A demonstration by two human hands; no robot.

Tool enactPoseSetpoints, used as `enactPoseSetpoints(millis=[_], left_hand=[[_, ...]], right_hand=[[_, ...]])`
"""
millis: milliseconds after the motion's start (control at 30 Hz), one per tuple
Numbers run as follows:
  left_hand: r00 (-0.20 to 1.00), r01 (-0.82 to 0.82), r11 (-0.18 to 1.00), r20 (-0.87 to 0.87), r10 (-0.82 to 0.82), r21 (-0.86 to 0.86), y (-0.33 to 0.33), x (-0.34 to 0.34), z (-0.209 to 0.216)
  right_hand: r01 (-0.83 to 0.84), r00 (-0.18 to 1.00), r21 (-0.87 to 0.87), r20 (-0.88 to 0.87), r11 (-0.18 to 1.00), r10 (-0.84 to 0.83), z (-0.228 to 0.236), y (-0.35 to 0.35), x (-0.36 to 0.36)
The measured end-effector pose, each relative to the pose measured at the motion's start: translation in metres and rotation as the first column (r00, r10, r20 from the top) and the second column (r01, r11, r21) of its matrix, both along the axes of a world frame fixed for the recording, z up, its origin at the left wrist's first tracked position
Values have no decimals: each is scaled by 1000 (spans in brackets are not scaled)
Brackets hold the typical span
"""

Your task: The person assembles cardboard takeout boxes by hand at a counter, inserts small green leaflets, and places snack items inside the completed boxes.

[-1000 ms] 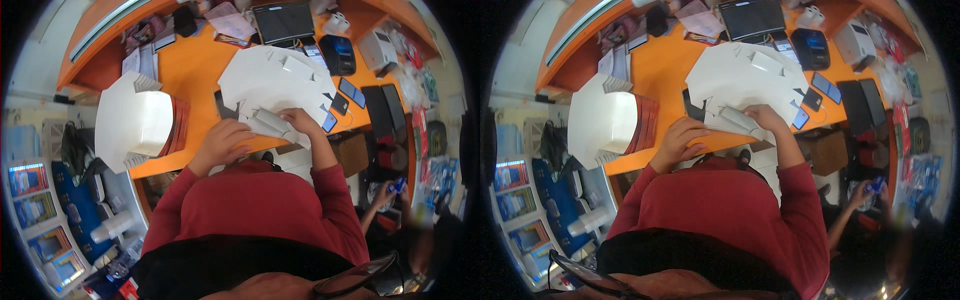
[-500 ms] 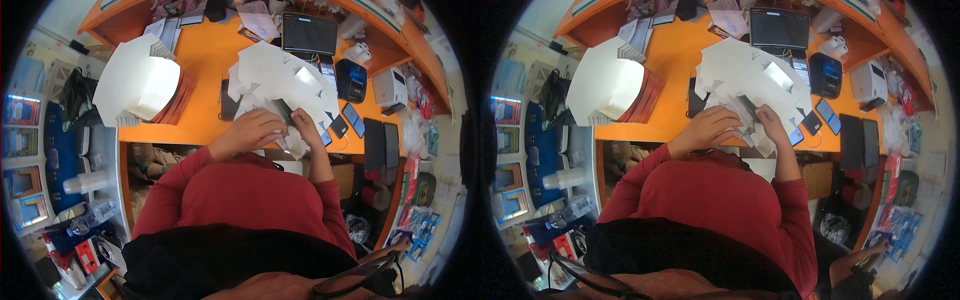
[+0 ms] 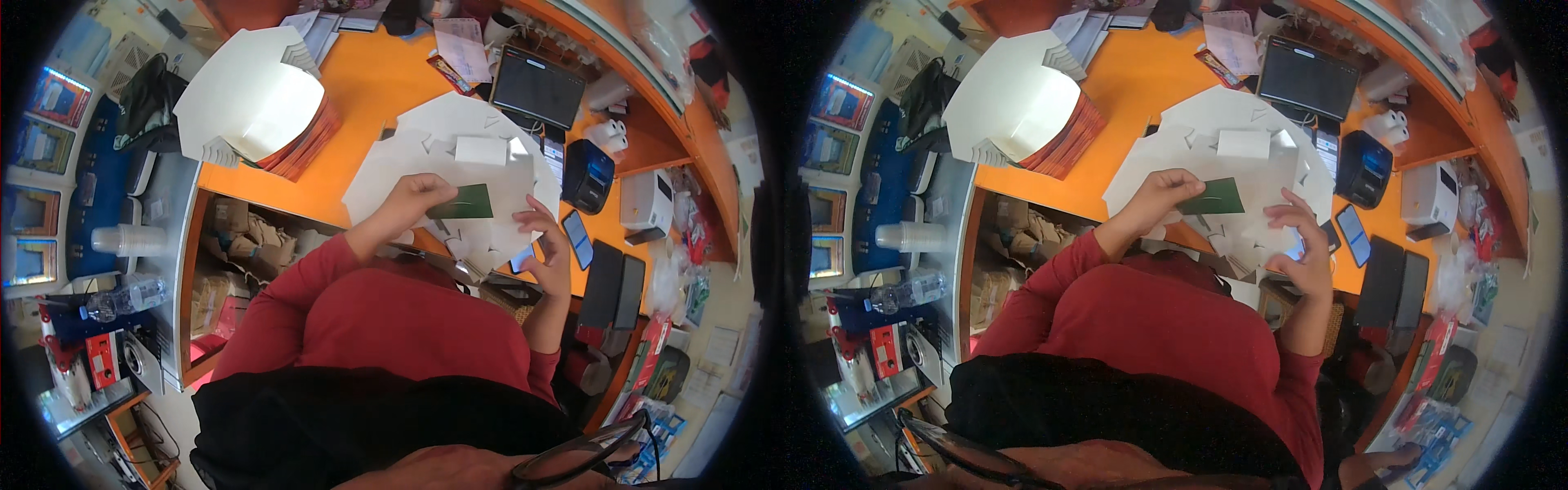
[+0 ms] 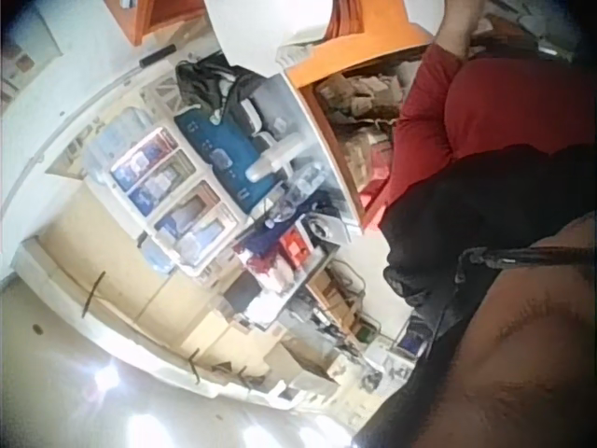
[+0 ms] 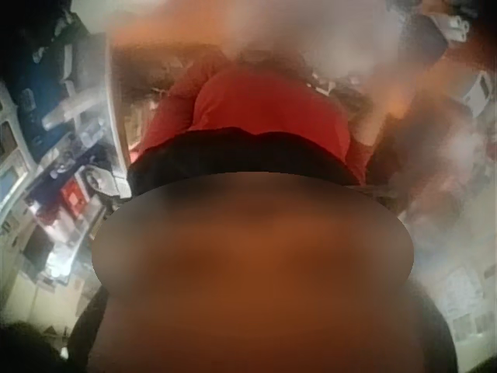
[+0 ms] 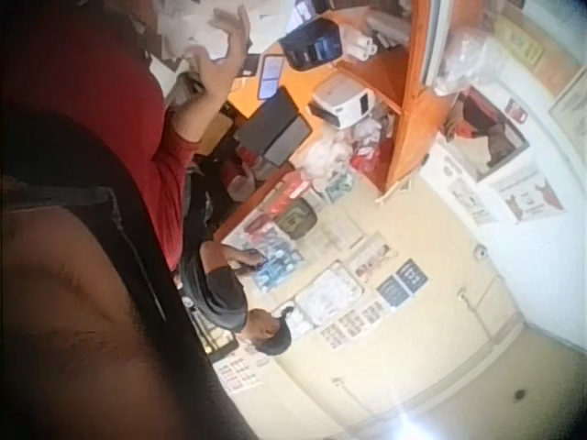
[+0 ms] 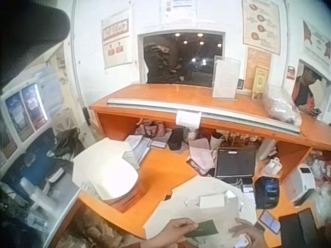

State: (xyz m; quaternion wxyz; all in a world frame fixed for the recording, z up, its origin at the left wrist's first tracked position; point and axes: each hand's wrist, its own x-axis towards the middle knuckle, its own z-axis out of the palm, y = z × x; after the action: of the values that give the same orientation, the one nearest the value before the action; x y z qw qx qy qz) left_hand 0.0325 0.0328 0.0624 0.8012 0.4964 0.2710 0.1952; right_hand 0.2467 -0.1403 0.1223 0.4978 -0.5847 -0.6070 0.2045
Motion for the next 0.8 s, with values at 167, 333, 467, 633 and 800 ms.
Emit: enactPoseSetpoints(millis=[167, 333, 467, 633, 800], left_hand=[[993, -1, 999, -120, -4, -43, -16, 2, 21], [996, 47, 975, -81, -30, 217, -23, -1, 9], [996, 92, 951, -23, -89, 297, -21, -13, 11], [961, 237, 899, 46, -272, 368, -18, -33, 42], [873, 462, 814, -18, -488, 351, -5, -55, 71]], right_hand=[[453, 859, 163, -340, 876, -381, -31, 30, -43], [228, 934, 49, 269, 972, -233, -3, 47, -68], [57, 917, -6, 395, 998, -50, -7, 41, -67], [387, 807, -204, -397, 899, -437, -32, 60, -21], [94, 372, -119, -917, 988, -146, -8, 54, -3]])
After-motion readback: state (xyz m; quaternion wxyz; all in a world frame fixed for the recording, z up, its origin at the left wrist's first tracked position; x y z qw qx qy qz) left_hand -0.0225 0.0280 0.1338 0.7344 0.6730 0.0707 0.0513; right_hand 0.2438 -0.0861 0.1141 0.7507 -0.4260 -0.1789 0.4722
